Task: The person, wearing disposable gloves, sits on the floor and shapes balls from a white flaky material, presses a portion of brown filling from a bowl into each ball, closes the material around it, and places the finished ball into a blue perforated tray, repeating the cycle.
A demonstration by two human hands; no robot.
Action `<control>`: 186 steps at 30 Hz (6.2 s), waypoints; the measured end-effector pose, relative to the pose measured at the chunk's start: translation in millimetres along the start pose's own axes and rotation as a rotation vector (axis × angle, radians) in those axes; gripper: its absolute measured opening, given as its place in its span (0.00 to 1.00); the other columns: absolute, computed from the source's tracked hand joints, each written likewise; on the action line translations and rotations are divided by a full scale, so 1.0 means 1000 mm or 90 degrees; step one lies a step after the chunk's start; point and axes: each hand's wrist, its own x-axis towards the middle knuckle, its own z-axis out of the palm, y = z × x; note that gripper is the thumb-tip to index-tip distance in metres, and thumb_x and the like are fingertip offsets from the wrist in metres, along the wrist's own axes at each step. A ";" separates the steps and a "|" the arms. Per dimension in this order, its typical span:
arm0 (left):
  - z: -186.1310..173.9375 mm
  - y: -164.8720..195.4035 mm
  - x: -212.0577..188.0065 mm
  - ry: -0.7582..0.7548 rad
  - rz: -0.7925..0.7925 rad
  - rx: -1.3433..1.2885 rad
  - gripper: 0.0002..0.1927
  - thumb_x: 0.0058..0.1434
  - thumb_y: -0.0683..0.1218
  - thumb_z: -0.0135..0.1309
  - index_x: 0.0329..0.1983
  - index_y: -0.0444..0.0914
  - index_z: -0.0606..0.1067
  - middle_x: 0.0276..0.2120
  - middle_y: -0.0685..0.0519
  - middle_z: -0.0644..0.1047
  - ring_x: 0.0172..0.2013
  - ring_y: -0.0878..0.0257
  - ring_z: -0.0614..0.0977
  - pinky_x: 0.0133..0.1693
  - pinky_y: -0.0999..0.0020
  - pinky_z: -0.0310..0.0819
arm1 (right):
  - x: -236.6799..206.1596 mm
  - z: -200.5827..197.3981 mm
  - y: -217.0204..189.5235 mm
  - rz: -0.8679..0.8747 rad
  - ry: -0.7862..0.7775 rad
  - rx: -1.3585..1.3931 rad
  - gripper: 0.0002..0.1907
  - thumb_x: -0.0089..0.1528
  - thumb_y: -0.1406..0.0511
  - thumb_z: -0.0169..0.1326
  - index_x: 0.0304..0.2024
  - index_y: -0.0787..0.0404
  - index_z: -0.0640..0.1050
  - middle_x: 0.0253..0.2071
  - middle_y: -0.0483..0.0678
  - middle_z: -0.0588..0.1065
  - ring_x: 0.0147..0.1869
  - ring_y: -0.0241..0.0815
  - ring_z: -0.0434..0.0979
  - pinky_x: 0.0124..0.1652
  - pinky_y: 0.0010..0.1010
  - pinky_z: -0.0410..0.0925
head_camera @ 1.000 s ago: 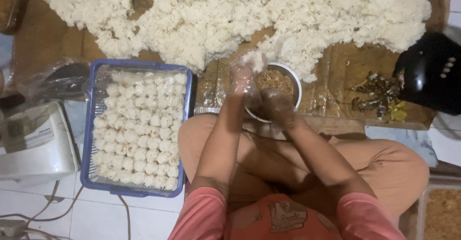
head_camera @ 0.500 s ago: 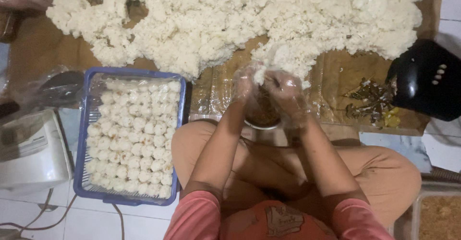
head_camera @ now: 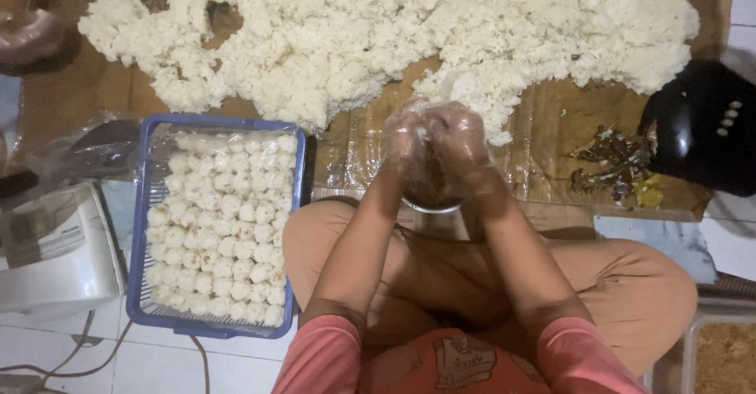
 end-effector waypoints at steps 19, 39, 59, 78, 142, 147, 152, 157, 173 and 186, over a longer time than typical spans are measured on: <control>-0.010 0.008 -0.008 0.060 -0.034 0.421 0.26 0.70 0.58 0.37 0.59 0.37 0.74 0.54 0.41 0.78 0.53 0.49 0.79 0.53 0.56 0.77 | -0.035 0.033 0.015 0.039 0.026 -0.008 0.06 0.67 0.70 0.55 0.42 0.65 0.81 0.43 0.49 0.77 0.46 0.46 0.79 0.46 0.35 0.73; 0.013 0.007 0.005 0.155 -0.032 0.447 0.27 0.66 0.60 0.48 0.54 0.36 0.80 0.44 0.41 0.82 0.43 0.52 0.82 0.47 0.56 0.78 | 0.016 0.030 0.035 0.293 0.152 0.332 0.11 0.75 0.63 0.47 0.46 0.63 0.78 0.43 0.52 0.77 0.45 0.44 0.78 0.44 0.37 0.72; -0.001 0.016 -0.001 0.147 0.061 0.431 0.20 0.53 0.53 0.61 0.45 0.37 0.76 0.37 0.46 0.81 0.38 0.53 0.84 0.36 0.63 0.84 | -0.020 -0.003 -0.005 -0.191 -0.122 -0.307 0.12 0.68 0.69 0.49 0.51 0.62 0.80 0.53 0.54 0.77 0.60 0.52 0.77 0.64 0.42 0.71; -0.017 0.002 0.013 0.073 0.102 0.655 0.25 0.70 0.60 0.48 0.54 0.36 0.80 0.47 0.41 0.82 0.41 0.51 0.83 0.43 0.58 0.78 | 0.015 -0.012 0.031 -0.345 -0.209 0.036 0.12 0.68 0.71 0.50 0.53 0.60 0.79 0.56 0.58 0.78 0.64 0.55 0.76 0.65 0.40 0.69; 0.017 0.054 -0.047 0.100 -0.305 0.210 0.26 0.63 0.60 0.54 0.64 0.54 0.70 0.55 0.46 0.72 0.53 0.49 0.73 0.52 0.46 0.66 | -0.033 0.016 -0.003 -0.307 0.026 -0.256 0.10 0.68 0.74 0.50 0.52 0.67 0.75 0.47 0.60 0.78 0.50 0.58 0.80 0.50 0.46 0.73; 0.033 0.077 -0.066 0.065 -0.217 0.155 0.24 0.63 0.60 0.51 0.50 0.38 0.79 0.48 0.40 0.78 0.46 0.46 0.78 0.46 0.49 0.76 | -0.033 0.025 -0.041 -0.292 -0.026 -0.311 0.18 0.63 0.72 0.55 0.55 0.73 0.74 0.42 0.59 0.77 0.42 0.58 0.78 0.38 0.46 0.72; 0.015 0.066 -0.047 0.222 -0.212 0.369 0.37 0.71 0.69 0.41 0.40 0.31 0.80 0.36 0.42 0.80 0.36 0.49 0.81 0.34 0.50 0.71 | -0.029 0.014 -0.037 -0.403 -0.050 -0.371 0.21 0.63 0.70 0.54 0.56 0.76 0.73 0.48 0.65 0.75 0.43 0.56 0.77 0.38 0.44 0.74; -0.006 0.048 -0.031 0.118 -0.056 0.063 0.21 0.68 0.58 0.50 0.50 0.38 0.76 0.47 0.44 0.77 0.41 0.59 0.80 0.38 0.65 0.76 | -0.050 0.040 -0.007 -0.332 0.093 -0.630 0.14 0.65 0.66 0.52 0.52 0.64 0.78 0.49 0.54 0.78 0.41 0.53 0.78 0.39 0.44 0.74; -0.016 0.007 -0.004 0.063 0.092 0.231 0.15 0.64 0.43 0.51 0.51 0.33 0.80 0.44 0.42 0.81 0.41 0.54 0.81 0.42 0.62 0.78 | -0.029 -0.009 -0.016 0.130 -0.115 -0.079 0.11 0.67 0.63 0.51 0.40 0.61 0.82 0.35 0.55 0.80 0.37 0.49 0.81 0.40 0.41 0.74; 0.010 0.035 -0.035 0.105 0.030 0.211 0.15 0.58 0.42 0.52 0.47 0.37 0.82 0.42 0.51 0.83 0.43 0.58 0.83 0.45 0.65 0.80 | -0.010 0.020 0.010 0.029 0.034 0.005 0.07 0.66 0.68 0.54 0.40 0.63 0.83 0.42 0.53 0.77 0.46 0.47 0.78 0.47 0.37 0.73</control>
